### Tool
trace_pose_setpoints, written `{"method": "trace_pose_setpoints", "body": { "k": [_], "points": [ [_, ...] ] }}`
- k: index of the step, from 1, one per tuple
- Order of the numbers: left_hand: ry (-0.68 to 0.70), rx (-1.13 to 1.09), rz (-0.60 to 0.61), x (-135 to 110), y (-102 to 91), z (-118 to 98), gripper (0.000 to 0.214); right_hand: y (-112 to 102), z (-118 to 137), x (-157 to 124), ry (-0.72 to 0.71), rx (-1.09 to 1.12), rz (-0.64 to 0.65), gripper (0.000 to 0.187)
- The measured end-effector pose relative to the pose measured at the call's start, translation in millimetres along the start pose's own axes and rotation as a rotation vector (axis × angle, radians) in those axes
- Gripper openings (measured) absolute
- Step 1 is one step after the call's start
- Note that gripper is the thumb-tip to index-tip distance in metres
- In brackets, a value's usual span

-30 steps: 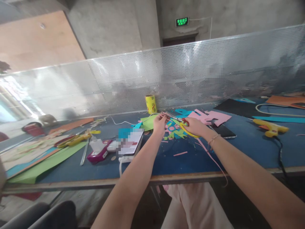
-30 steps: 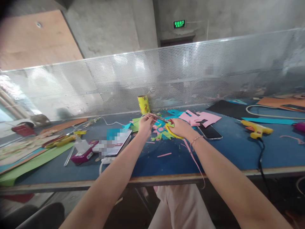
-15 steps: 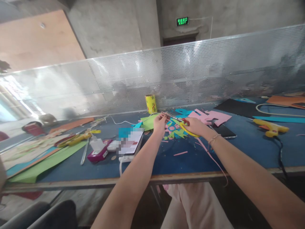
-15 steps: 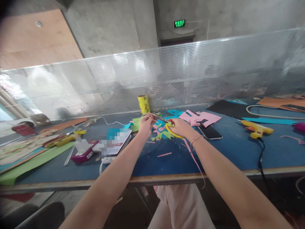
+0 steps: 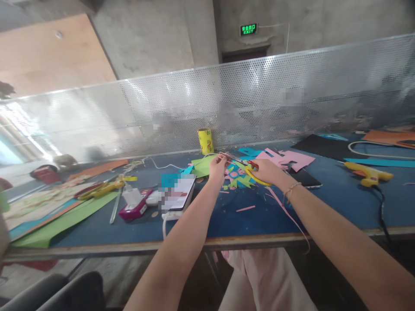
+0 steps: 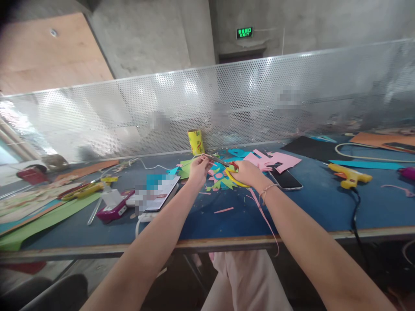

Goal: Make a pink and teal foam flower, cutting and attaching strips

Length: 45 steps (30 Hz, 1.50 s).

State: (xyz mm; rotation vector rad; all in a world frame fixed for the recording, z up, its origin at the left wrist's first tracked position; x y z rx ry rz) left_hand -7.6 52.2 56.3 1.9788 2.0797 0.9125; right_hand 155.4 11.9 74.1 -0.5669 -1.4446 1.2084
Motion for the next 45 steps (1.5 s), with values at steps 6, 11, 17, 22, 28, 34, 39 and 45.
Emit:
{"method": "trace_pose_setpoints", "body": {
  "k": [6, 11, 17, 22, 28, 34, 39, 45],
  "points": [
    [-0.013, -0.002, -0.001, 0.7, -1.2, 1.7, 0.015, -4.1, -1.7, -1.0, 0.018, 0.01, -0.004, 0.034],
    [-0.021, -0.004, 0.006, 0.4, -1.2, 1.8, 0.017, -3.5, -4.2, -0.4, 0.044, 0.026, 0.026, 0.035],
    [-0.015, -0.002, 0.0, 1.2, -1.6, 2.0, 0.016, -4.8, -4.5, -0.7, 0.047, 0.024, 0.031, 0.035],
    [-0.023, 0.004, 0.0, 1.1, -1.6, 2.9, 0.016, -5.7, -5.4, -1.2, 0.045, 0.016, 0.025, 0.036],
    [-0.039, 0.001, -0.007, 0.8, -2.4, 3.6, 0.014, -5.3, -6.2, -0.1, 0.03, 0.023, 0.028, 0.034],
    [-0.047, -0.009, 0.0, 2.0, -3.7, 5.6, 0.016, -3.7, -6.8, 0.6, 0.032, 0.005, 0.036, 0.034],
    [-0.054, -0.003, 0.011, 1.2, -2.0, 6.4, 0.015, -4.6, -6.9, -2.2, 0.084, -0.065, 0.056, 0.034],
    [-0.042, -0.02, 0.044, -0.4, 0.9, 5.2, 0.012, -2.5, -4.9, -3.5, 0.064, -0.057, 0.076, 0.031]
  ]
}}
Point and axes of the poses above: each hand's wrist, its own x-axis towards the middle knuckle, its own y-axis out of the palm, z = x × y, the point moved 7 cm from there along x, towards the middle knuckle, and after that the axes turned 3 degrees about -x, right-handed, at the moved point
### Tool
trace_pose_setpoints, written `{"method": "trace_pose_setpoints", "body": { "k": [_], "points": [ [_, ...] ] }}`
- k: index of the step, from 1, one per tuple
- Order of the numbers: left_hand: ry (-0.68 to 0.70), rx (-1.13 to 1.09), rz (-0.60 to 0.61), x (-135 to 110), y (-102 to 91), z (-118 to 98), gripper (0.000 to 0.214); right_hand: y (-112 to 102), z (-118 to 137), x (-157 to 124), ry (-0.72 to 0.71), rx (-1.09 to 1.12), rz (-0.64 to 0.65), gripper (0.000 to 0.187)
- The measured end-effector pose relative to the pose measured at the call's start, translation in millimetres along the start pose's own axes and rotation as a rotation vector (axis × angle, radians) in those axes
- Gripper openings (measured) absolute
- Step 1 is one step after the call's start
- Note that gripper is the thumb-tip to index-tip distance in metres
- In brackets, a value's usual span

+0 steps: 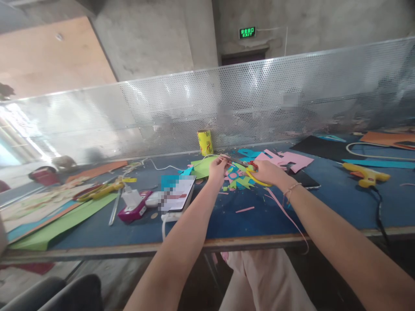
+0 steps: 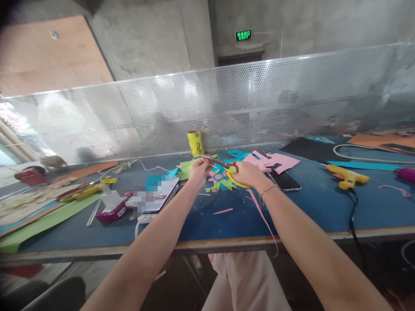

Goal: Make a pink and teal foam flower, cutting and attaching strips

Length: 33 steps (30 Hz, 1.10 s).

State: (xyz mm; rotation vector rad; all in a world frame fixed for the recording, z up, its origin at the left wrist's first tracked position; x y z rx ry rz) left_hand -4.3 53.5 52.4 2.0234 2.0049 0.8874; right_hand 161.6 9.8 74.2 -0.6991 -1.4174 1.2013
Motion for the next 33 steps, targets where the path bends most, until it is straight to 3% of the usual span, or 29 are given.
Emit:
{"method": "trace_pose_setpoints", "body": {
  "k": [15, 33],
  "points": [
    [-0.017, 0.017, 0.021, -3.2, 3.9, 2.4, 0.016, -2.5, 0.9, -0.7, -0.013, 0.013, -0.023, 0.033],
    [-0.044, 0.026, -0.037, -1.0, -1.8, 5.5, 0.009, -4.4, -1.7, 0.4, 0.001, 0.065, -0.043, 0.033]
  ]
}}
Point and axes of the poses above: each hand's wrist, its own x-axis towards the middle knuckle, its own y-axis out of the palm, z = x × y, the point moved 7 cm from there along x, towards the middle knuckle, and after that the axes turned 3 degrees about -x, right-handed, at the moved point
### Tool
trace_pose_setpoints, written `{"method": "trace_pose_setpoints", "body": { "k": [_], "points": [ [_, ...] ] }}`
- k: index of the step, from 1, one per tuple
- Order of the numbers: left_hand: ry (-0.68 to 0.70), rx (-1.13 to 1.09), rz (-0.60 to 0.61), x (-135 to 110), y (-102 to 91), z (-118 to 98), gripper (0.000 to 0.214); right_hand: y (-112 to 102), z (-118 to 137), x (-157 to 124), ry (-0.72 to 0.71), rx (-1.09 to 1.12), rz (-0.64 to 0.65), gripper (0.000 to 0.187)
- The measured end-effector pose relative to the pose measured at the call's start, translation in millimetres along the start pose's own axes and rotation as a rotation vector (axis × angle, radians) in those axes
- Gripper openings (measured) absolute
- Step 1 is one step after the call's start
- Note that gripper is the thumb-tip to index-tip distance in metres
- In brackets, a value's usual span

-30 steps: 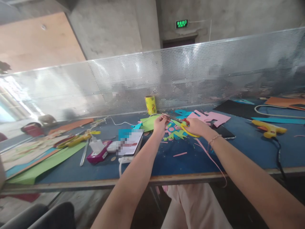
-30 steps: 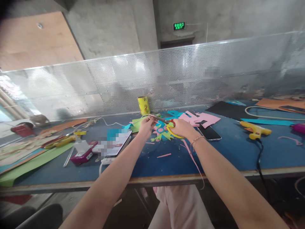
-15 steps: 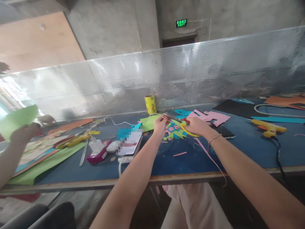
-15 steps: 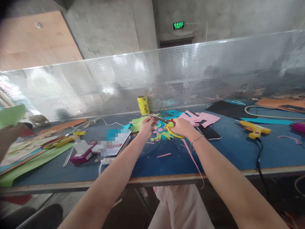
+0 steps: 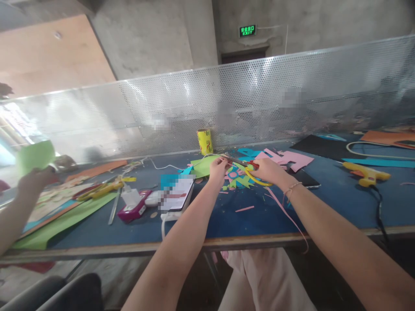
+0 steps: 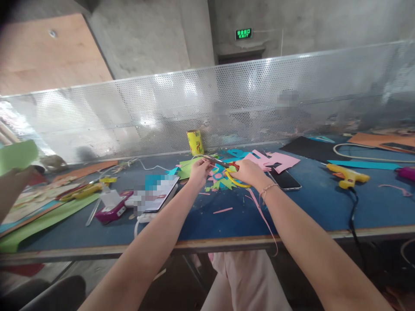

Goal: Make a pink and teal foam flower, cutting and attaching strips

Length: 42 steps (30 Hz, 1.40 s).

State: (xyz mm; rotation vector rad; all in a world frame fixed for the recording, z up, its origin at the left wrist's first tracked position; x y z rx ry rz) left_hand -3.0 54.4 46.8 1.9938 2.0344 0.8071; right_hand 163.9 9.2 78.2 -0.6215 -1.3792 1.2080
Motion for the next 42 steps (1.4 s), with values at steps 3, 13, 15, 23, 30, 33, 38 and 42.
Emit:
{"method": "trace_pose_setpoints", "body": {
  "k": [3, 13, 15, 23, 30, 33, 38, 42],
  "points": [
    [-0.005, -0.001, -0.009, -0.3, -0.2, -0.3, 0.015, -0.2, -0.8, 0.6, 0.001, -0.012, -0.012, 0.033],
    [-0.035, -0.037, -0.001, 0.0, 0.8, 2.7, 0.019, 2.2, -2.4, 2.8, -0.019, 0.021, -0.013, 0.035],
    [-0.032, -0.043, 0.009, 1.2, 0.4, 3.2, 0.02, 3.7, -3.8, 4.8, -0.018, 0.035, -0.024, 0.035],
    [-0.026, -0.008, 0.061, 3.4, 0.7, 5.2, 0.023, 4.4, -15.7, 10.9, 0.087, 0.04, -0.097, 0.034],
    [0.034, 0.086, 0.067, 1.3, 2.2, -1.1, 0.022, 6.2, -15.3, 11.1, 0.079, 0.176, -0.07, 0.03],
    [0.035, 0.128, 0.111, -2.2, 6.5, -2.4, 0.018, 10.2, -9.5, 10.7, 0.087, 0.398, -0.026, 0.029],
    [0.042, 0.17, 0.161, -7.6, 13.1, -2.0, 0.015, 22.7, 3.8, 7.3, 0.138, 0.916, 0.058, 0.027],
    [0.047, 0.218, 0.161, -8.1, 14.1, 0.5, 0.016, 29.0, 2.0, 6.7, 0.212, 1.08, 0.052, 0.027]
  ]
}}
Point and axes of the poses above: each hand's wrist, its own x-axis towards the middle knuckle, its own y-axis out of the palm, z = x × y, the point moved 7 cm from there along x, towards the middle knuckle, and after that the axes turned 3 degrees about -x, right-handed, at the moved point
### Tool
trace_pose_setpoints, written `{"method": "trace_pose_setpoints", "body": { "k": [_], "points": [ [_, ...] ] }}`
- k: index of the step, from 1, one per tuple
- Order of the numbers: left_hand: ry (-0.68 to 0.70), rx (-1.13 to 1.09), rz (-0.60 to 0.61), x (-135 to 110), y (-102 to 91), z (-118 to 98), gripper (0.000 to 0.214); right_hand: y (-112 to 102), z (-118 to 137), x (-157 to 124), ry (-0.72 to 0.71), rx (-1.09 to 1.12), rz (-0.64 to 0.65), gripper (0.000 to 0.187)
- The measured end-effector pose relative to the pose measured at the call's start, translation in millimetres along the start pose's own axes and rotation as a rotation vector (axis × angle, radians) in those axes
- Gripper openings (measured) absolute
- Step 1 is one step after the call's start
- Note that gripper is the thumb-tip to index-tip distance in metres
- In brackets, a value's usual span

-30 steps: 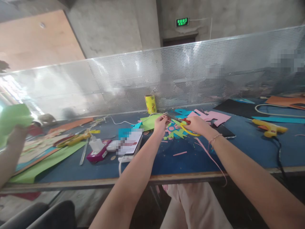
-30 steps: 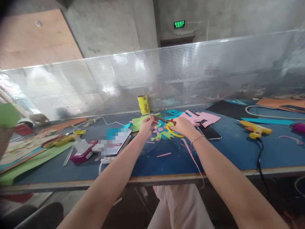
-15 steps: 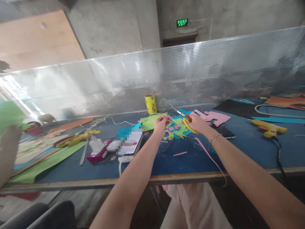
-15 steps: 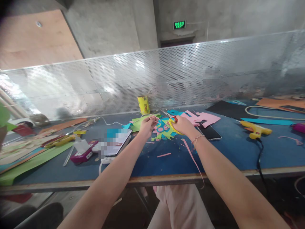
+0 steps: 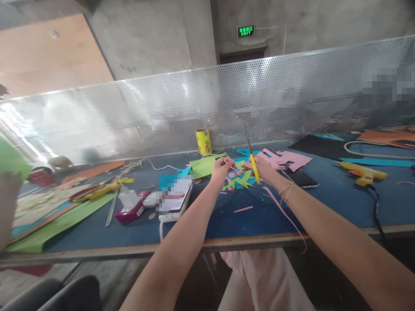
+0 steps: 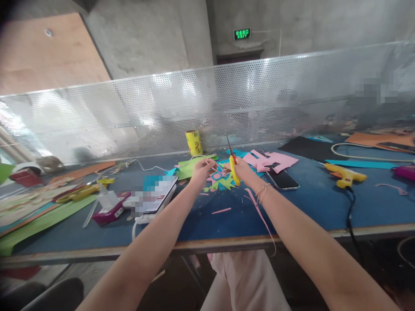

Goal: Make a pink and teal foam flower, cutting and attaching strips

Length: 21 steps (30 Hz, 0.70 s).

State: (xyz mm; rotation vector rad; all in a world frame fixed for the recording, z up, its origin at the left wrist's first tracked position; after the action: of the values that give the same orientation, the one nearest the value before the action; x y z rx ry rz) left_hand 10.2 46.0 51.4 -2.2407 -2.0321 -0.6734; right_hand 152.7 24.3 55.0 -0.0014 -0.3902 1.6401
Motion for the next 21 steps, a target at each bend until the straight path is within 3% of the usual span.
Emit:
{"method": "trace_pose_setpoints", "body": {
  "k": [8, 21],
  "points": [
    [-0.012, 0.023, 0.015, -3.4, 5.9, -1.1, 0.02, -0.8, -13.3, 12.4, 0.029, -0.135, 0.016, 0.027],
    [-0.097, -0.006, 0.031, -8.1, 8.0, -0.3, 0.022, -13.2, -0.5, 12.1, -0.11, -0.282, -0.045, 0.028]
  ]
}}
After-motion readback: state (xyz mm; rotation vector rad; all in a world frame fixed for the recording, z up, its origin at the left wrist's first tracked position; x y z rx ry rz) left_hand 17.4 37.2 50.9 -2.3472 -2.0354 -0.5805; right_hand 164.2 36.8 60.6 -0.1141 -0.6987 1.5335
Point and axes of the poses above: each hand's wrist, its own x-axis towards the middle knuckle, its own y-axis out of the palm, z = x × y, the point moved 7 cm from there along x, towards the middle knuckle, and after that the axes turned 3 degrees about -x, right-handed, at the moved point
